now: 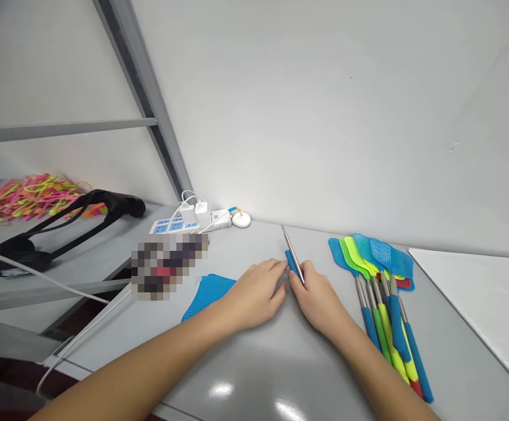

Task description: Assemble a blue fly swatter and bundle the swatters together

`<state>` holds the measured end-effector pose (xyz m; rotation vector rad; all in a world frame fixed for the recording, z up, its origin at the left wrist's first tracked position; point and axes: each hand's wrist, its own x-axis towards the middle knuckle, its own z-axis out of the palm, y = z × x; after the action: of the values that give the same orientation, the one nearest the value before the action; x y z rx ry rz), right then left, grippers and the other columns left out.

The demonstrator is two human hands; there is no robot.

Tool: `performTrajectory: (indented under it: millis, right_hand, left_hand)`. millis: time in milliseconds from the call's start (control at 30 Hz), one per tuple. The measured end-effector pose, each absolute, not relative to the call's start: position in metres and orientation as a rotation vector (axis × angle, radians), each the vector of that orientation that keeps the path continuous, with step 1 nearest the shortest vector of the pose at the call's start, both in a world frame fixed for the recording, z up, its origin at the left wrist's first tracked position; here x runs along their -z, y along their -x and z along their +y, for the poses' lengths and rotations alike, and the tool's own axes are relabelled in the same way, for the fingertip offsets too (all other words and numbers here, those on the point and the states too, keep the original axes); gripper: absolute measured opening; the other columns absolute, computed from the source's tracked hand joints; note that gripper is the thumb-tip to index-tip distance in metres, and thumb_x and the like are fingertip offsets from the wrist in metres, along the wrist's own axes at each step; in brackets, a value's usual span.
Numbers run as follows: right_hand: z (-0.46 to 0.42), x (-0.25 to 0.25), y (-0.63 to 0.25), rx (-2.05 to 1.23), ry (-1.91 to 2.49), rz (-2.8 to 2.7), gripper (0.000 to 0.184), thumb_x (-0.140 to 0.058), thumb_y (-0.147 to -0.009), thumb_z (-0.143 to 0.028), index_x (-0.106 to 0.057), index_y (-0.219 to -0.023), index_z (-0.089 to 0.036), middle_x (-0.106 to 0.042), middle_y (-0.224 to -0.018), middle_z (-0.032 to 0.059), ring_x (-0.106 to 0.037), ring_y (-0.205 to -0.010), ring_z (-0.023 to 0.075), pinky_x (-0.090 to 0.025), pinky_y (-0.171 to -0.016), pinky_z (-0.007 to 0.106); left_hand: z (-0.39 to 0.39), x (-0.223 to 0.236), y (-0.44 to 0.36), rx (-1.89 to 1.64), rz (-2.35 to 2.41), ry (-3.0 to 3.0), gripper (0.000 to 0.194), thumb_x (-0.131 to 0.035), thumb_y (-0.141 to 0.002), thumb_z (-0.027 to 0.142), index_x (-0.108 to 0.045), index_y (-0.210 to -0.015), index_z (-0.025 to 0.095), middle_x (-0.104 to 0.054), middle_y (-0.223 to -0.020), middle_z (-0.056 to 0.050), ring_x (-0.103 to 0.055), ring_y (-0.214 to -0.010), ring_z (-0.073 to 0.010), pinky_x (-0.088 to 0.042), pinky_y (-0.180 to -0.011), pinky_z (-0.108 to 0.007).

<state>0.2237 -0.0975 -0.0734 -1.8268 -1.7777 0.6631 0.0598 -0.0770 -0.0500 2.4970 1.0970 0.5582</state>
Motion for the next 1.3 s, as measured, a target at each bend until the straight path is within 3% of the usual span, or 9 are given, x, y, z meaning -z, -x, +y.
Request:
performTrajectory:
  millis: [133,300,533,767,1067,1300]
  right_hand:
    - [-0.104,0.073,-0.214,-0.787,1.676,-1.643,0.032,-0.034,-0.096,-0.055,-0.041,-0.085,-0.026,-0.058,-0.072,-0.0020,-0.052,-0.065,0.0188,-0.033,-0.059,0.028]
    - [-0.110,0.072,-0.205,-0.889,1.485,-1.717,0.035,-0.034,-0.097,-0.055,-0.043,-0.081,-0.025,-0.054,-0.072,-0.0029,-0.048,-0.067,0.0171,-0.033,-0.062,0.028]
    - [-0.110,0.069,-0.211,-0.730,1.328,-1.390,0.045,-0.025,-0.100,-0.052,-0.036,-0.068,-0.023,-0.034,-0.065,-0.0038,-0.034,-0.062,0.0137,-0.029,-0.059,0.028]
    - [-0.111,0.060,-0.213,-0.769,1.201,-1.102,0.031,-0.047,-0.094,-0.054,-0.056,-0.096,-0.025,-0.042,-0.071,-0.0038,-0.043,-0.065,0.0122,-0.038,-0.059,0.025]
    - [-0.096,0.068,-0.219,-0.924,1.177,-0.907,0.037,-0.058,-0.087,-0.057,-0.055,-0.076,-0.021,-0.047,-0.074,-0.0026,-0.044,-0.062,0.0107,-0.041,-0.057,0.023]
    - [-0.103,0.066,-0.217,-1.037,1.093,-0.860,0.040,-0.054,-0.088,-0.059,-0.066,-0.085,-0.021,-0.050,-0.075,-0.0008,-0.046,-0.065,0.0128,-0.041,-0.062,0.025]
  left_hand:
    - [-0.072,0.052,-0.064,-0.819,0.933,-1.955,0.030,-0.032,-0.098,0.033,-0.059,-0.102,0.021,-0.065,-0.102,-0.005,-0.060,-0.097,-0.0198,-0.046,-0.087,-0.032]
    - [-0.066,0.061,-0.070,-0.946,0.996,-1.639,0.030,-0.042,-0.094,0.046,-0.053,-0.084,0.020,-0.059,-0.082,0.000,-0.055,-0.078,-0.0162,-0.046,-0.072,-0.029]
    - [-0.072,0.056,-0.069,-0.937,0.879,-1.563,0.032,-0.034,-0.098,0.049,-0.052,-0.097,0.022,-0.056,-0.077,0.002,-0.051,-0.066,-0.0125,-0.042,-0.063,-0.025]
    - [-0.089,0.053,-0.067,-0.673,0.835,-1.917,0.028,-0.034,-0.099,0.042,-0.056,-0.104,0.025,-0.054,-0.071,0.004,-0.047,-0.062,-0.0132,-0.034,-0.060,-0.027]
    - [-0.084,0.056,-0.067,-0.565,0.885,-1.927,0.031,-0.032,-0.100,0.043,-0.055,-0.099,0.023,-0.046,-0.062,0.005,-0.041,-0.055,-0.0125,-0.027,-0.054,-0.026]
    - [-0.085,0.056,-0.070,-0.580,0.868,-1.934,0.031,-0.033,-0.099,0.043,-0.056,-0.105,0.023,-0.060,-0.076,0.001,-0.051,-0.065,-0.0157,-0.033,-0.060,-0.027]
